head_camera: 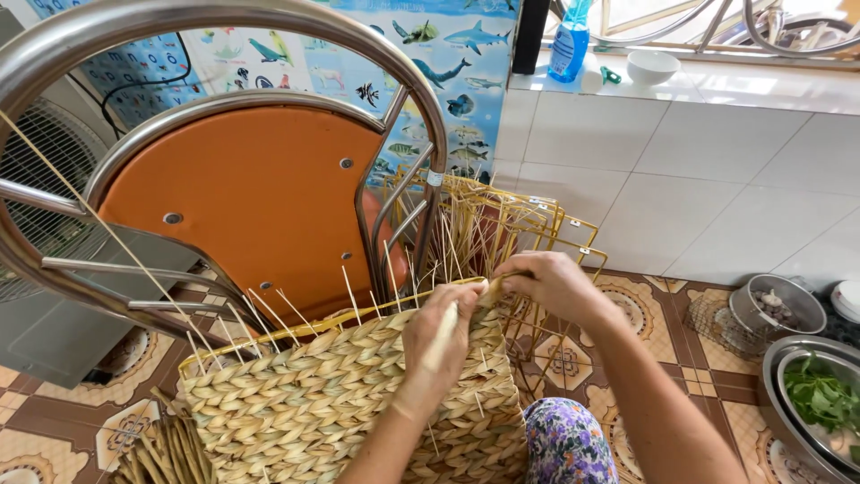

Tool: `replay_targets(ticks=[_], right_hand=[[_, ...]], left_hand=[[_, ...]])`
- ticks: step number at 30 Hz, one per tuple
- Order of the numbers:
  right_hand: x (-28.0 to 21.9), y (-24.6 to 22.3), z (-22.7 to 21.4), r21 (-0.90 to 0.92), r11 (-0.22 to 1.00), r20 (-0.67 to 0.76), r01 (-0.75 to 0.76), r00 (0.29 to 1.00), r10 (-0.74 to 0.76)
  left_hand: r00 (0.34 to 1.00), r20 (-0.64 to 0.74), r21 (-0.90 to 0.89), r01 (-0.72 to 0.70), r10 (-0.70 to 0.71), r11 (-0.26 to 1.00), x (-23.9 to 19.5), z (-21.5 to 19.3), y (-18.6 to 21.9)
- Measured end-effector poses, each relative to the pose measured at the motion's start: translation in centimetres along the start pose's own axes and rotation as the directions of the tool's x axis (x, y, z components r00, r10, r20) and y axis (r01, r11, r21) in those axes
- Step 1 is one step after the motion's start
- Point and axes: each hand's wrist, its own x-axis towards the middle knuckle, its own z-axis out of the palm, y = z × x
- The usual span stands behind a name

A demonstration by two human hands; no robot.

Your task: The person sits on the floor weaving a water hyacinth basket held on a metal frame. They take long woven strands, fold and thread them over the upright stakes along the basket rim, and press each new strand into place by hand, working around the top edge of the basket.

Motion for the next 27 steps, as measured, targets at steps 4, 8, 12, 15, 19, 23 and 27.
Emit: replay_targets(ticks=[4, 8, 12, 15, 19, 23, 27], right_hand=[[1.5, 2.4, 4.1, 0.103, 0.995, -0.127, -0.012, 0.992, 0.025], [0.4, 0.3, 4.5, -0.374, 0.917, -0.479, 0.140, 0.817, -0.321], [-0.6, 2.2, 7.3, 0.211, 0.977, -0.339, -0.037, 0.934, 0.109], [-0.6, 3.6, 8.8, 0.712, 0.688, -0.095, -0.141, 0.951, 0.293], [-1.1, 2.4, 8.4, 0.995, 0.043, 0.075, -0.086, 0.974, 0.212], [-1.1, 6.6, 11.0, 0.987, -0.160, 0.049, -0.023, 0.985, 0.166], [-1.0, 6.5, 11.0, 0.979, -0.202, 0.073, -0.039, 0.984, 0.164]], left_hand=[[0.922, -0.037, 0.305, -0.357, 0.386, 0.883, -0.2, 1.9, -2.2], [0.796, 0.075, 0.459, -0.562, 0.601, 0.688, -0.4, 1.4, -1.1], [0.829, 0.079, 0.517, -0.509, 0.554, 0.688, 0.0, 0.7, -0.6], [0.826, -0.002, 0.603, -0.449, 0.564, 0.659, 0.1, 0.8, -0.6], [0.854, -0.022, 0.637, -0.389, 0.520, 0.666, 0.6, 1.1, -0.5], [0.873, -0.005, 0.639, -0.372, 0.487, 0.674, 0.5, 1.0, 0.0], [0.867, 0.014, 0.626, -0.396, 0.498, 0.672, 1.1, 1.5, -2.3]])
